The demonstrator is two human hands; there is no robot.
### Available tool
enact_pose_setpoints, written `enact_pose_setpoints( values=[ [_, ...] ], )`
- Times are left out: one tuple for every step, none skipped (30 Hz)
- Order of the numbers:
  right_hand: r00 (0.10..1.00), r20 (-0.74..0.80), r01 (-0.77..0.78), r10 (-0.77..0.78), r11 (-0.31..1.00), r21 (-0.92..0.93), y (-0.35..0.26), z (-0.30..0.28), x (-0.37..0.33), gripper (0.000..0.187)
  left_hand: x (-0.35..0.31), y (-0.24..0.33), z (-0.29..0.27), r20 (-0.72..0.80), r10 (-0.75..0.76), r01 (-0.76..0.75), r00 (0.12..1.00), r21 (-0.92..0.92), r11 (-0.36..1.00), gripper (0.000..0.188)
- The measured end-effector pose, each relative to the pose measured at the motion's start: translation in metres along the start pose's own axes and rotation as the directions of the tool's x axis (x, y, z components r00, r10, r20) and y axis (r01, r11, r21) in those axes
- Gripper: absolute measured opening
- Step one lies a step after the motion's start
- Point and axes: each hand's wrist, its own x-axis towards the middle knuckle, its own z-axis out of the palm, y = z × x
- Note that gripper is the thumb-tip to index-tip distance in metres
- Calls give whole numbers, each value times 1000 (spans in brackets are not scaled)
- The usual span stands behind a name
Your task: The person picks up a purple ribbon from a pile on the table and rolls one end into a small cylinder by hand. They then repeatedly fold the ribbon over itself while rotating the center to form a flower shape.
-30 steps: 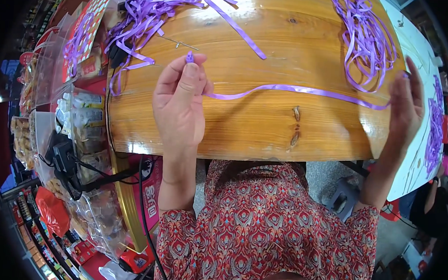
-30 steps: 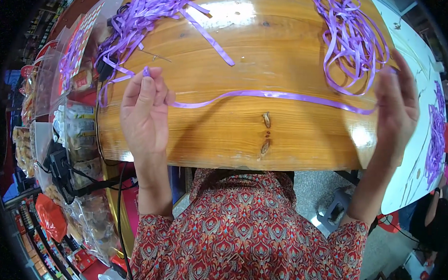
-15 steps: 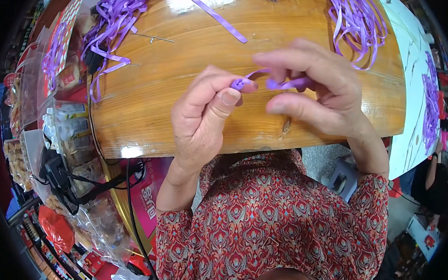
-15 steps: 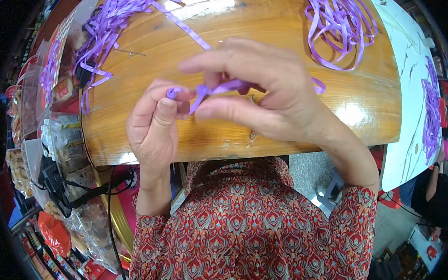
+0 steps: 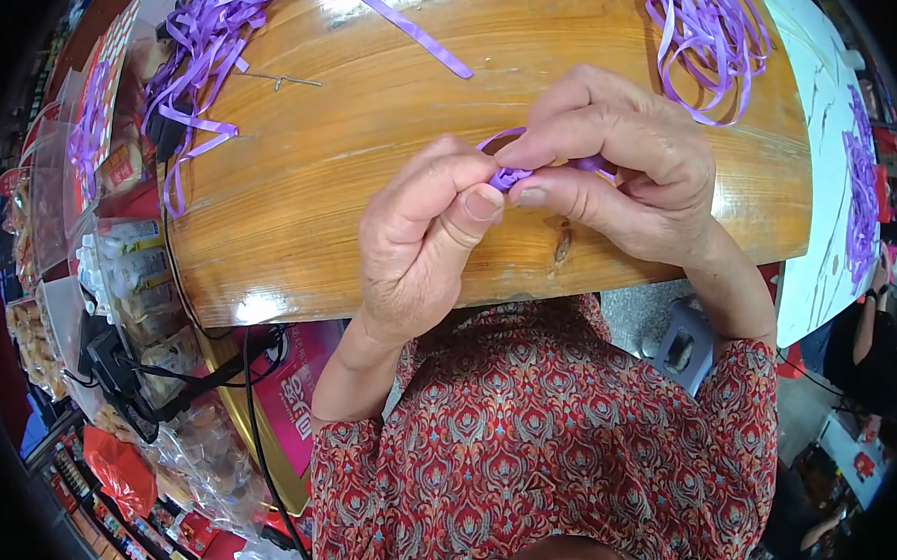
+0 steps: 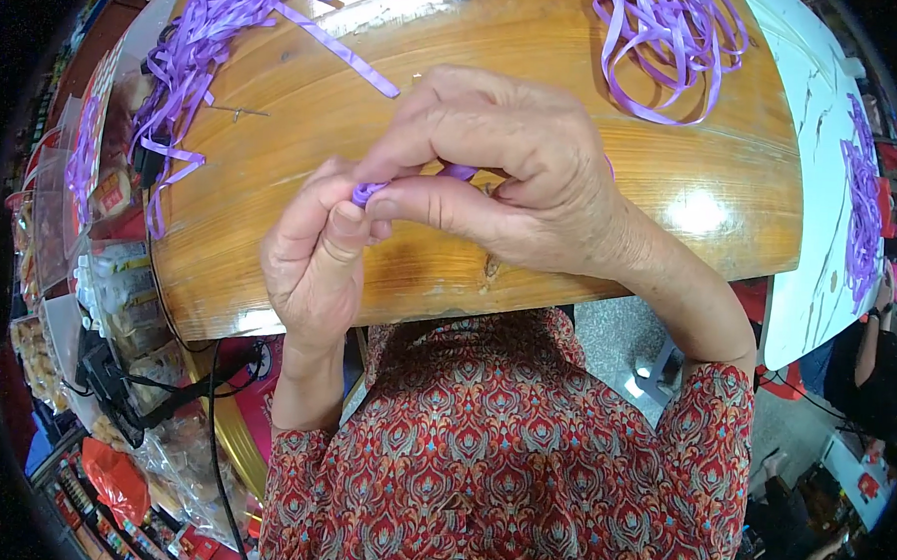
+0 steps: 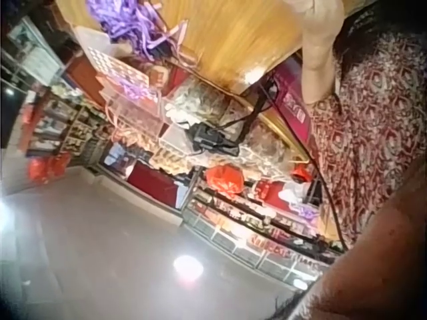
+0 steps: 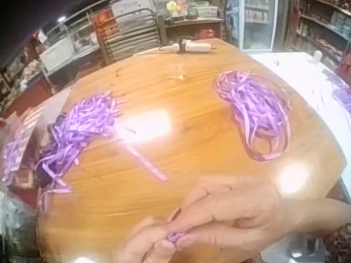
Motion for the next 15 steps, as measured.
enact_pose_setpoints(
  values=[
    [1000,5,-3,3,1000,-1,0,-1,0,22,0,-1,0,1,14,-14,1000,18,1000,13],
    [1000,6,-3,3,1000,2,0,-1,0,22,1,-2,0,0,13,-13,1000,20,1000,13],
    [1000,5,13,-13,1000,-17,1,-1,0,21,1,-4,2,-13,32,-32,999,-2,999,12],
    [1000,5,29,-29,999,-35,1,-2,0,20,2,-5,3,-26,49,-50,998,-24,998,12],
    [1000,5,28,-28,999,-34,1,-2,0,20,2,-4,3,-26,47,-48,999,-24,999,12],
    [1000,8,27,-27,998,-48,1,-2,0,19,4,-2,3,-6,29,-29,1000,-6,1000,12],
    [1000,11,27,-26,998,-61,1,-3,0,18,5,-1,3,13,11,-11,1000,12,1000,13],
    [1000,11,25,-25,998,-60,1,-2,-1,18,4,-2,2,13,9,-9,1000,12,1000,13],
    [1000,7,14,-13,997,-71,0,-2,-1,16,3,-2,1,16,4,-4,1000,34,999,13],
    [1000,3,2,-2,997,-82,-1,-1,-2,15,2,-3,0,19,-1,0,1000,56,998,14],
    [1000,2,-1,1,997,-82,-1,1,-3,15,2,-3,0,20,-4,3,1000,55,999,14],
    [1000,-21,5,-7,994,-105,-2,2,-4,14,2,-3,0,36,10,-13,999,67,998,14],
    [999,-44,10,-16,992,-129,-2,3,-5,13,2,-2,0,52,24,-28,998,78,997,14],
    [999,-45,9,-14,992,-128,-2,3,-5,13,3,-2,1,52,22,-26,998,78,997,14],
    [998,-44,25,-33,988,-152,-1,3,-5,13,3,-2,3,39,33,-35,999,58,998,14]
  ],
)
